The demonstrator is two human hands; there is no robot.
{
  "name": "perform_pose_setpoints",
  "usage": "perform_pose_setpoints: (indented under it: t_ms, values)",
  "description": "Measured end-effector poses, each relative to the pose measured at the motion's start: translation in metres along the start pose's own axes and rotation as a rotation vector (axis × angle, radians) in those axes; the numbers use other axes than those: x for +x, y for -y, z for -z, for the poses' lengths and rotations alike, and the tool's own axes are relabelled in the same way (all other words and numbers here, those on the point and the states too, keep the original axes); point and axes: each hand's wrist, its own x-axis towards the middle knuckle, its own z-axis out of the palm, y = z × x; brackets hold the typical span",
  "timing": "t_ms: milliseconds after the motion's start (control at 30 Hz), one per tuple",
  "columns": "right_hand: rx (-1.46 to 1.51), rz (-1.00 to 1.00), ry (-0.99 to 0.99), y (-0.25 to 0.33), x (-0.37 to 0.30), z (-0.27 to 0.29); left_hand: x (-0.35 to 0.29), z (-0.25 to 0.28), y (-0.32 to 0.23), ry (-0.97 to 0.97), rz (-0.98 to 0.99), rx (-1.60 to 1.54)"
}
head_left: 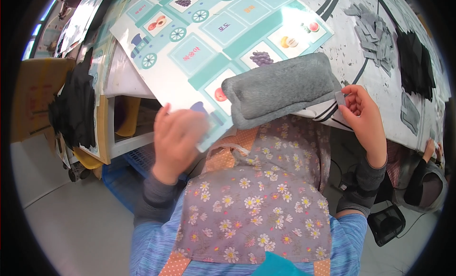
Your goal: Manually attaching and aligning small gray fabric components onto a larger base material at a manufacturing workstation.
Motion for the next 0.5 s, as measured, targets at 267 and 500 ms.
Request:
perform_pose_setpoints:
  t_ms: [267,500]
  values:
    - [0.052,0.140,0.168,0.005,-0.018,-0.017,-0.049,-0.041,0.029,-0.487,0.934,-0.482]
    - [0.108,0.079,0.189,0.002,-0.029,-0.027,-0.038,-0.051,-0.030,0.046,0.956,-1.675]
